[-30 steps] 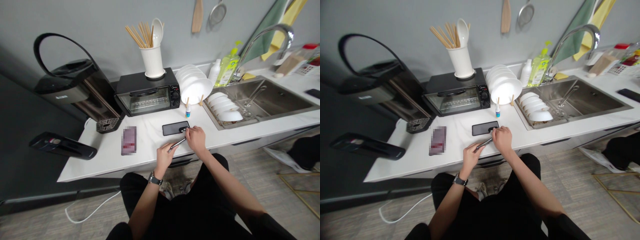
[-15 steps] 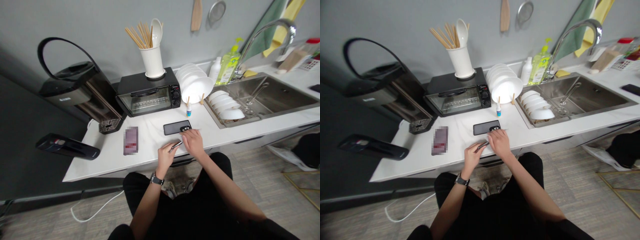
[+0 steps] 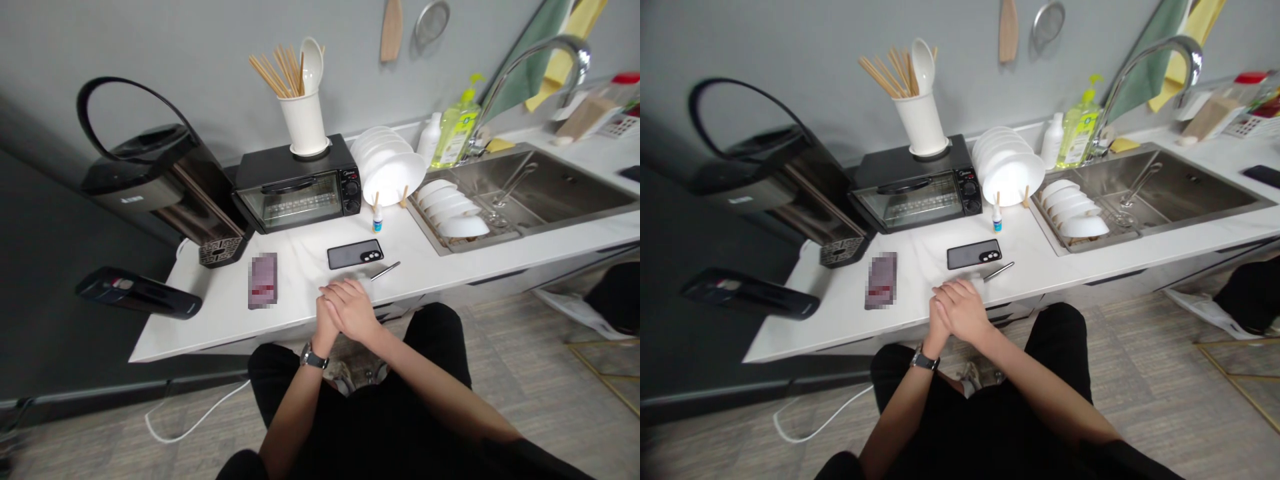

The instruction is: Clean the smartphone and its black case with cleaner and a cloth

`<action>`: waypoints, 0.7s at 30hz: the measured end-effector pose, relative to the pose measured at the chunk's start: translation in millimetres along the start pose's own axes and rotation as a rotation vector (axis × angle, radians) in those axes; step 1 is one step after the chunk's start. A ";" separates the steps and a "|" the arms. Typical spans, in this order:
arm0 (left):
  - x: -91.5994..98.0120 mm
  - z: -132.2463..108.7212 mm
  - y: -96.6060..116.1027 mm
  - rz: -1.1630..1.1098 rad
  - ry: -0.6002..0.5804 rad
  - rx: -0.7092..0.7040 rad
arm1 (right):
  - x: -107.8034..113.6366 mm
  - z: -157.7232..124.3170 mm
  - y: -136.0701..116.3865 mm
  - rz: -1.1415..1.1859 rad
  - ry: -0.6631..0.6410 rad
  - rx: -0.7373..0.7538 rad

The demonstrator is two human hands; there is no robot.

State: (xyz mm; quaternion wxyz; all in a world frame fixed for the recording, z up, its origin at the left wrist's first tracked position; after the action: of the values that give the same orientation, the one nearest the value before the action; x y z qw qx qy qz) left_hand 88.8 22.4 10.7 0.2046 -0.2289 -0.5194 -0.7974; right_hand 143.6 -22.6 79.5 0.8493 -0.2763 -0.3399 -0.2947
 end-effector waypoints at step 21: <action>29.3 35.0 89.5 -0.431 0.154 -0.029 | 34.5 -29.0 124.9 0.766 0.577 -0.777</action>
State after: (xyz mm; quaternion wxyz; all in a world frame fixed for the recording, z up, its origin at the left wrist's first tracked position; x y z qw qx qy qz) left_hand 120.8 18.4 105.9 0.0651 -0.0543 -0.5275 -0.8453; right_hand 262.1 31.4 53.6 0.7897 -0.5771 0.1592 -0.1338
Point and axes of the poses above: each hand's wrist, its own z-axis towards the middle knuckle, its own x-axis out of the back of the hand, y = z × x, the point moved 10 cm from there along z, towards the middle knuckle, and after that the axes turned 8 degrees about x, right-handed, at the moved point
